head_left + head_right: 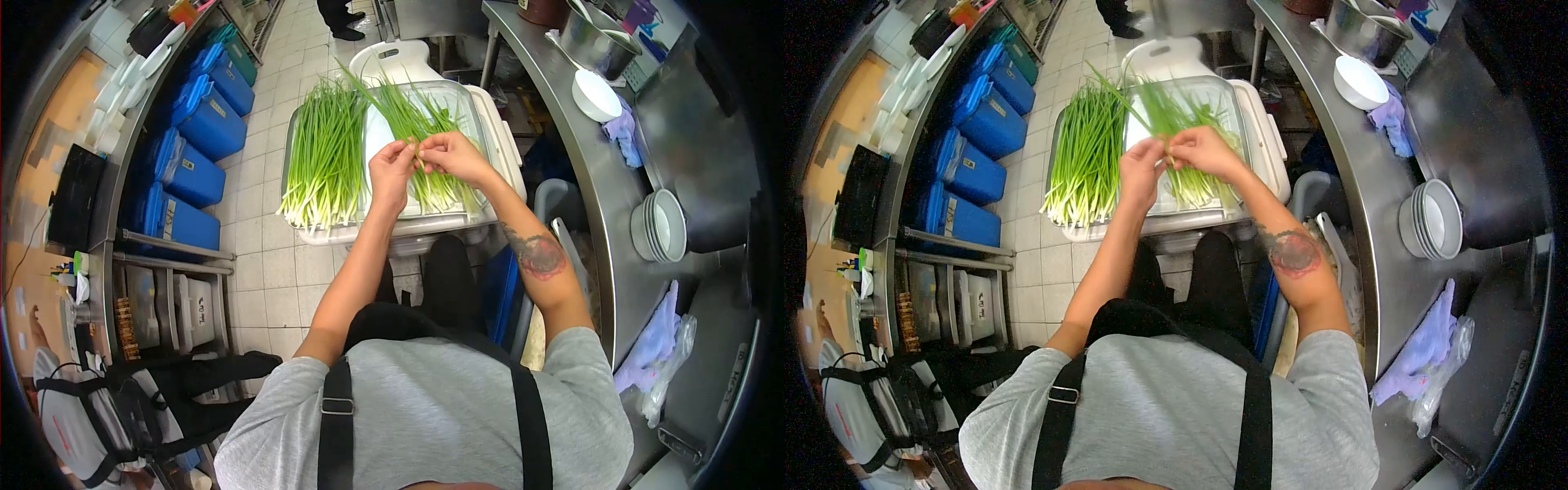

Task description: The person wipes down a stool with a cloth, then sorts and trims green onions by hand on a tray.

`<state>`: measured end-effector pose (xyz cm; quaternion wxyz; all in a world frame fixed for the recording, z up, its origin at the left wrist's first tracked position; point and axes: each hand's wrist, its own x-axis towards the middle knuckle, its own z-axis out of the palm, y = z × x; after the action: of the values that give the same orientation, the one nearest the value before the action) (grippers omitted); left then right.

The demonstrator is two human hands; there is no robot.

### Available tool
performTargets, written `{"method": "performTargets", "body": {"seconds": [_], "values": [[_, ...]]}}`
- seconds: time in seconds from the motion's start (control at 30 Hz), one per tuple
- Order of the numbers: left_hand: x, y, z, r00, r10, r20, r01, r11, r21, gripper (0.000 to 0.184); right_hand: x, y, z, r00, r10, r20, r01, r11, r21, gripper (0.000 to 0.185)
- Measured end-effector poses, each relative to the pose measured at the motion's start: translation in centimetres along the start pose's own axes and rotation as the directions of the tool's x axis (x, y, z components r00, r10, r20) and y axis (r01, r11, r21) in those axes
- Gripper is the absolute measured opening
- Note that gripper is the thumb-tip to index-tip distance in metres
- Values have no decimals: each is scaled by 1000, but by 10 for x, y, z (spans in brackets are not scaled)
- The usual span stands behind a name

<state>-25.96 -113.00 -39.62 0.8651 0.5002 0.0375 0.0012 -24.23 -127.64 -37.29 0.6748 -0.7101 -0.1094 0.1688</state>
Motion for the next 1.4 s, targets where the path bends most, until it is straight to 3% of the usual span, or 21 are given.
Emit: {"method": "performTargets", "body": {"seconds": [0.13,0.23,0.33,0.37,0.47,0.57,0.6,0.67,0.8,0.9,1.0,1.1,1.2,1.3,1.4], "values": [[4,0,-2,998,34,-59,-31,998,49,12,4,6,6,988,-40,-151,28,996,-81,13],[4,6,-3,993,47,-106,-43,998,41,13,9,7,0,987,-26,-160,33,999,40,7],[9,9,-9,986,60,-156,-63,998,-12,13,3,-8,1,994,19,-108,19,940,341,5],[12,10,-12,983,57,-173,-64,997,-34,14,4,-6,-3,996,39,-86,-6,938,348,14],[21,17,-21,976,90,-197,-105,992,-65,16,4,-1,-8,991,96,-90,-73,969,236,11],[26,26,-31,975,134,-177,-154,983,-104,14,5,5,-28,970,111,-215,-104,993,47,15],[27,28,-34,982,114,-151,-133,984,-119,15,6,7,-33,948,54,-312,-91,990,-105,17],[26,33,-36,993,73,-97,-87,985,-147,16,6,10,-43,878,-102,-468,-106,912,-397,21],[17,39,-33,999,-41,35,45,989,-141,21,4,14,-49,848,-112,-518,-237,794,-560,22],[14,37,-27,991,-101,89,112,986,-125,21,8,19,-39,706,-576,-412,-3,580,-815,22],[11,34,-20,984,-136,116,151,981,-126,20,-4,-10,-10,863,-438,-254,191,746,-637,19],[9,34,-17,980,-140,140,162,973,-164,19,-2,-4,6,962,-256,-97,181,861,-475,16],[10,36,-19,982,-125,139,159,950,-269,18,1,4,10,961,-186,-205,103,928,-359,14],[14,37,-23,986,-111,122,151,907,-392,16,2,5,6,994,33,-103,-38,998,-49,12],[17,38,-23,983,-128,130,177,842,-509,16,-2,-4,10,975,216,45,-220,967,129,13]]}}
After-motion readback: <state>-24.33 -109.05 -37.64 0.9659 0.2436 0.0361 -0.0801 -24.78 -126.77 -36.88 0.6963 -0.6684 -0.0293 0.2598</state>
